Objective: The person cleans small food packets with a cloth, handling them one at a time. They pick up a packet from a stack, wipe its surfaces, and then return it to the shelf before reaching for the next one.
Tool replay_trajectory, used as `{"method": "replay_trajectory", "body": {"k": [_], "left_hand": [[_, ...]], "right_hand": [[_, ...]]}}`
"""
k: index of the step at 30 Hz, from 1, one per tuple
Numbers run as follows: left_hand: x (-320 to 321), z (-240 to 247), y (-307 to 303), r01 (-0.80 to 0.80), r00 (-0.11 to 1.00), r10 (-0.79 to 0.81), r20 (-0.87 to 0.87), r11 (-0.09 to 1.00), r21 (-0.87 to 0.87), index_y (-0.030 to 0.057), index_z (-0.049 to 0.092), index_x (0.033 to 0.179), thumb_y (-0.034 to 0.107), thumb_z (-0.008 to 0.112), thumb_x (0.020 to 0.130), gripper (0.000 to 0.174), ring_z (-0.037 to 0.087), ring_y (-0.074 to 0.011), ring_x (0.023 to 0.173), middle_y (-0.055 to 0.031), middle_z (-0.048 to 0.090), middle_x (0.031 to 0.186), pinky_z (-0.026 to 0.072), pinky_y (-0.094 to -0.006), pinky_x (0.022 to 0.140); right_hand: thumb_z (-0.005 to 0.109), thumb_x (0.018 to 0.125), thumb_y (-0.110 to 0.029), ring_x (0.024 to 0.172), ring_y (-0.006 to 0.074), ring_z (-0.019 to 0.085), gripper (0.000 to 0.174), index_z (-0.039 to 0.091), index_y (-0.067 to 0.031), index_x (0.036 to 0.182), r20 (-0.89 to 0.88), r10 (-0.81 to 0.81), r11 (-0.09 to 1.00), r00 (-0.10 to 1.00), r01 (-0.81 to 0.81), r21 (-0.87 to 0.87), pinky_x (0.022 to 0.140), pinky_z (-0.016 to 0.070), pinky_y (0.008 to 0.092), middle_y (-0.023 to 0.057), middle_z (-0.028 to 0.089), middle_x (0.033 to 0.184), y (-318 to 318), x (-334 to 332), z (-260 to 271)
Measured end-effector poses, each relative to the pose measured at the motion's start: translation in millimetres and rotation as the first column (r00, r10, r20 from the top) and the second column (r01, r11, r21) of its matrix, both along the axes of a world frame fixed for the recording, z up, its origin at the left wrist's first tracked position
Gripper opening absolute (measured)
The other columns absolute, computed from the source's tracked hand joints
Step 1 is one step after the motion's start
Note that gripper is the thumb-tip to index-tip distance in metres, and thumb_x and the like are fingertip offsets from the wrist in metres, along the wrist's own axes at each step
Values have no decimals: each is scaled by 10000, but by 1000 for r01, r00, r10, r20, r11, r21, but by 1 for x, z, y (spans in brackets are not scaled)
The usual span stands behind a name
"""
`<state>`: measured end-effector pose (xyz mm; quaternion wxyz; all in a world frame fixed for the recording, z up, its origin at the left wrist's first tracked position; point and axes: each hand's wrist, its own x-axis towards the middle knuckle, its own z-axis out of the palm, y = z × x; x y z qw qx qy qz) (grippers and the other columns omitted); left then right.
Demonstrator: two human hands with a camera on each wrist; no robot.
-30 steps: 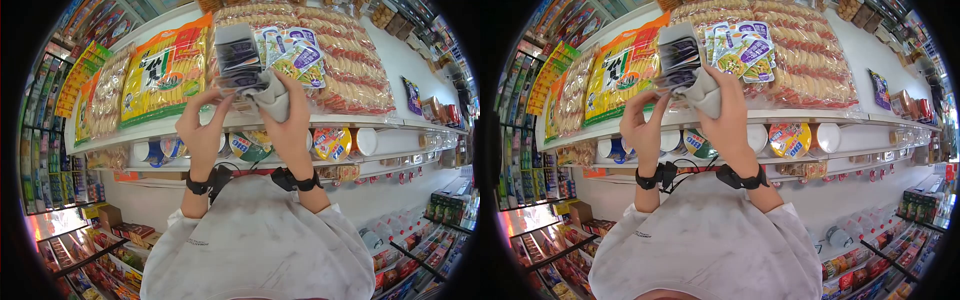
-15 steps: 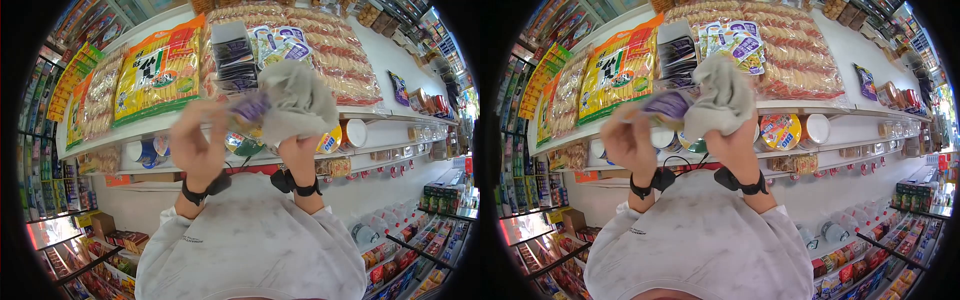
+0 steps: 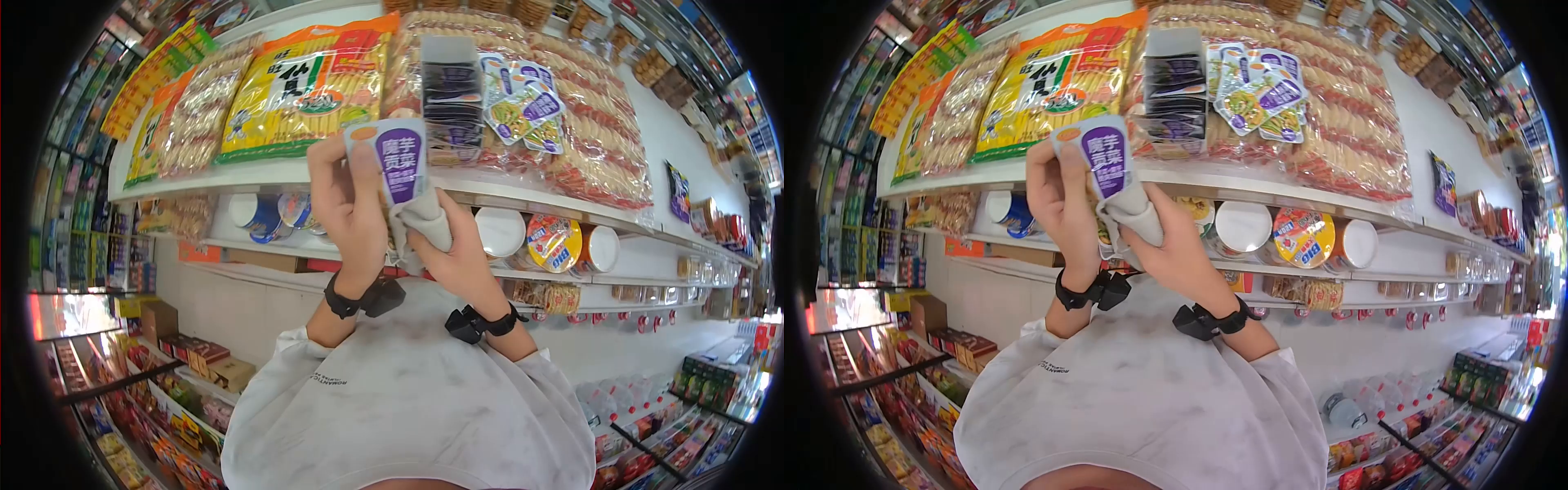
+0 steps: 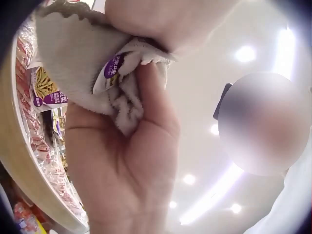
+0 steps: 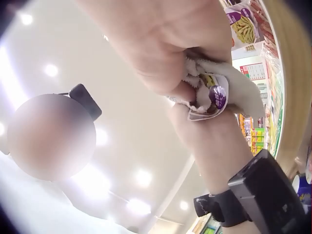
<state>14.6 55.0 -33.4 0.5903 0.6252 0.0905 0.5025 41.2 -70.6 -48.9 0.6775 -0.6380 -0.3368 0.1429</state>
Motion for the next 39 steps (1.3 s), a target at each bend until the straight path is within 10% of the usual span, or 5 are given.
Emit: {"method": "replay_trajectory", "body": {"k": [9, 17, 24, 26, 39], "left_hand": [[-6, 5, -10, 180, 977, -191, -95, 976, -121, -11, 522, 1196, 40, 713, 886, 368, 623, -76, 830, -57, 661, 951, 480, -213, 676], [-5, 10, -24, 12, 993, 40, -110, 899, 437, -48, 420, 1381, 11, 755, 819, 657, 607, -253, 1121, -176, 569, 1284, 533, -291, 819], [-5, 11, -23, 457, 889, -440, -125, 847, 273, -71, 232, 1504, 701, 368, 924, 975, 233, -353, 1462, -236, 228, 1577, 189, -423, 1171], [-1, 6, -23, 476, 870, -493, -27, 824, 308, -67, 187, 1518, 807, 351, 856, 1109, 158, -351, 1488, -241, 163, 1596, 150, -430, 1182], [-20, 11, -31, 738, 674, -733, -87, 672, 57, -9, 310, 1502, 345, 446, 1010, 621, 123, -381, 1492, -232, 135, 1606, 155, -467, 1181]], "right_hand": [[640, 859, -21, 922, 115, 626, 323, 566, 20, 1171, -8, -323, 946, 946, 323, 34, 772, 496, 253, 76, 668, 993, -28, 14, -3], [674, 835, 3, 984, 167, 621, 365, 556, 38, 1179, 268, -596, 802, 757, 577, 152, 871, 487, 298, 136, 642, 1117, -39, 2, 4], [685, 803, -134, 1382, 354, 385, 705, 400, 36, 1426, -223, 156, 986, 962, -138, 97, 1103, 338, 410, 243, 346, 1517, -38, -10, -6], [679, 791, -231, 1447, 384, 261, 801, 343, 26, 1471, -2, 284, 946, 959, -280, 162, 1149, 256, 441, 244, 231, 1571, -30, -6, -7], [551, 843, -454, 1468, 441, 182, 809, 380, 43, 1457, 377, -53, 992, 925, 5, 127, 1163, 207, 492, 294, 171, 1577, -35, 9, 12]]}}
